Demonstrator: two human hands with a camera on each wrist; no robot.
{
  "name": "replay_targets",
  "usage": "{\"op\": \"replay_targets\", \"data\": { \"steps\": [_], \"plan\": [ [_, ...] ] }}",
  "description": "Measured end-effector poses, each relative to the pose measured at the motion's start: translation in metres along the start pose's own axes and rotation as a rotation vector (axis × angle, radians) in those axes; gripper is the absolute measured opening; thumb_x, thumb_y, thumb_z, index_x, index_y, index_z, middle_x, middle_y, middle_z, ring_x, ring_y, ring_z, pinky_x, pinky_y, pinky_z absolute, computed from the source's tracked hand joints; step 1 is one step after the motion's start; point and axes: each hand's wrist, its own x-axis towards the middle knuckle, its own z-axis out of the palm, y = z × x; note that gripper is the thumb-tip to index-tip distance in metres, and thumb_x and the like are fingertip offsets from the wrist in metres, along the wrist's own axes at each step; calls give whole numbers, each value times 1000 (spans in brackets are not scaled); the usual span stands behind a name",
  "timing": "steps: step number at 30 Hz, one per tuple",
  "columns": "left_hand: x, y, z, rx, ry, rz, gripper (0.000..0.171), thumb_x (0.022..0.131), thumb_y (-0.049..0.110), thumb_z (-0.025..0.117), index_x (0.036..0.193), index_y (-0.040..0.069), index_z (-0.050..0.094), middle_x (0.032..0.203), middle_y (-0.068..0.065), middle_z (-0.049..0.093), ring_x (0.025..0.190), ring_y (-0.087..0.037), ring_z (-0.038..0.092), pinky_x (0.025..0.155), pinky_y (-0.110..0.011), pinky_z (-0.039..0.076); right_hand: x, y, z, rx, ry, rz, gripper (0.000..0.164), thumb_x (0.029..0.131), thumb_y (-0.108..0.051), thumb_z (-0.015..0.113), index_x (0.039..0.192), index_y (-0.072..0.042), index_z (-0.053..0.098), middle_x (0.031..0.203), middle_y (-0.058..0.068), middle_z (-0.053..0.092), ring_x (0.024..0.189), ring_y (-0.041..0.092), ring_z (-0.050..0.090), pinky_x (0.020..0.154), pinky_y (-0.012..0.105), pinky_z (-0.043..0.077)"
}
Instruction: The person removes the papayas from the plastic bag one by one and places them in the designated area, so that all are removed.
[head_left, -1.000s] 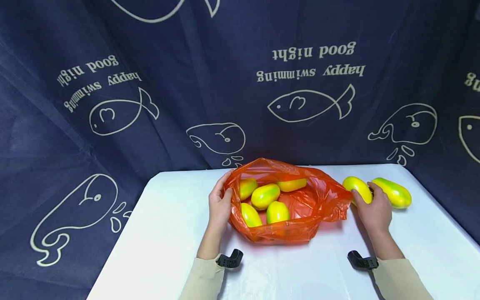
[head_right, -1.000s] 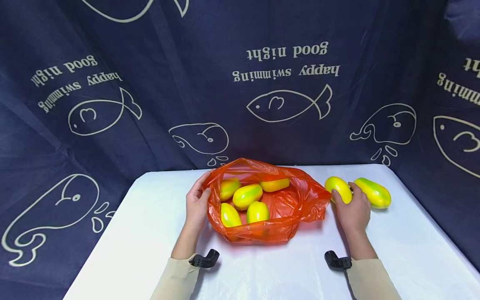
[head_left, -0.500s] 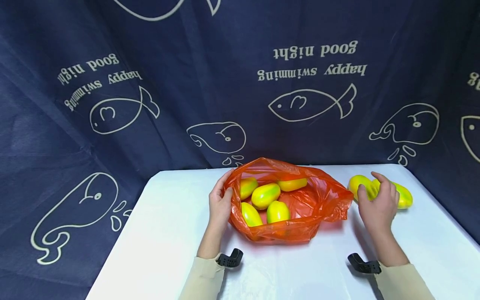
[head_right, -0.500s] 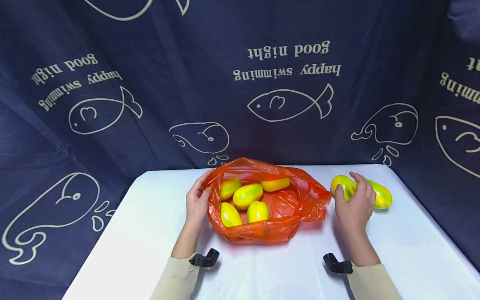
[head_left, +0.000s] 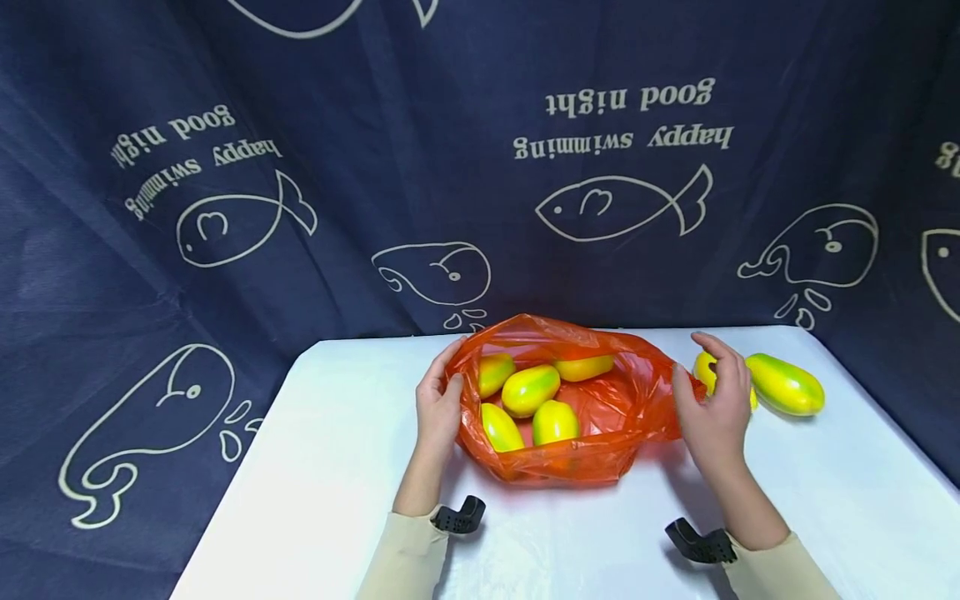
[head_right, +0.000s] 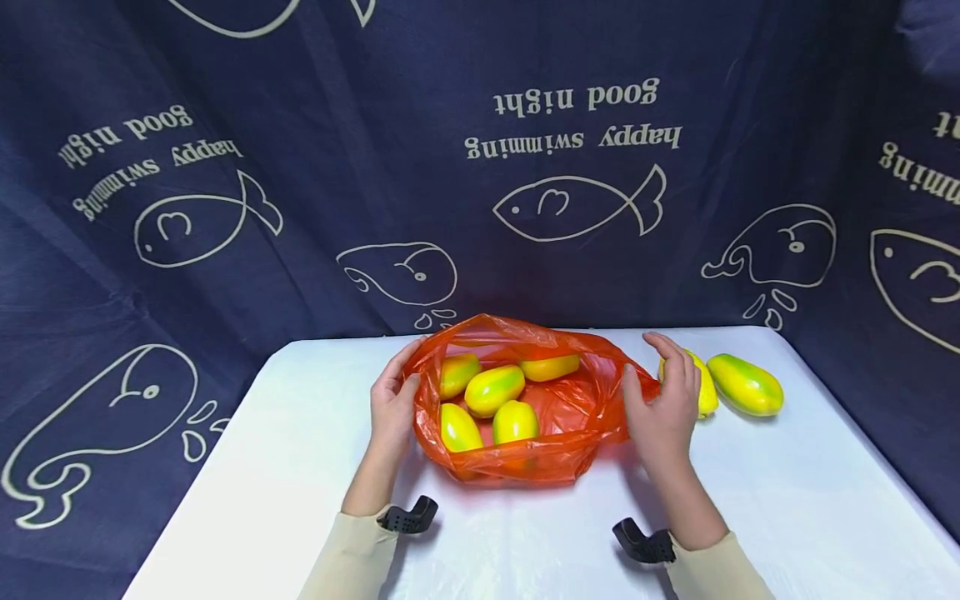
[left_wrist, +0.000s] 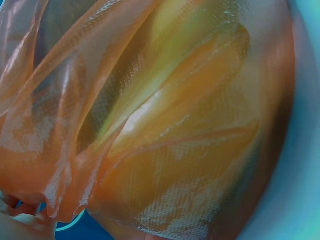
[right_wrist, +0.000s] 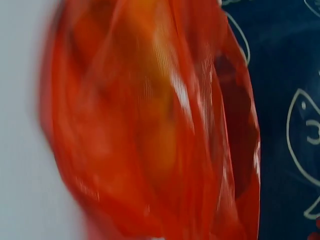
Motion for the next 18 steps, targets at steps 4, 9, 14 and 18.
{"op": "replay_targets", "data": {
  "steps": [4, 9, 14, 18],
  "plan": [
    [1, -1, 0, -6, 0, 9, 47, 100, 0, 45, 141, 20, 58, 144, 6, 59, 138, -14, 50, 112, -30, 45, -9, -9, 8, 25, -94, -20, 54, 89, -7, 66, 140, -15, 53, 137, 8, 55, 122, 16, 45, 96, 7, 33],
    [0, 0, 0, 5, 6, 3, 47, 100, 1, 46, 140, 22, 58, 142, 9, 59, 137, -12, 50, 111, -28, 45, -20, -13, 19, 38, -241, -55, 59, 88, -10, 71, 142, -15, 49, 140, 7, 53, 124, 19, 46, 97, 4, 32],
    [0, 0, 0, 11, 5, -5, 47, 100, 1, 46, 140, 23, 58, 141, 9, 60, 136, -12, 51, 111, -28, 45, -29, -13, 28, 81, -312, -103, 59, 87, -10, 73, 142, -14, 50, 137, 7, 55, 123, 23, 49, 103, 10, 34],
    [0, 0, 0, 10, 8, -12, 47, 100, 2, 46, 139, 25, 59, 141, 10, 60, 135, -12, 52, 111, -29, 46, -34, -15, 36, 82, -381, -84, 60, 88, -15, 74, 143, -14, 49, 139, 9, 54, 131, 27, 47, 115, 39, 37]
  ]
}}
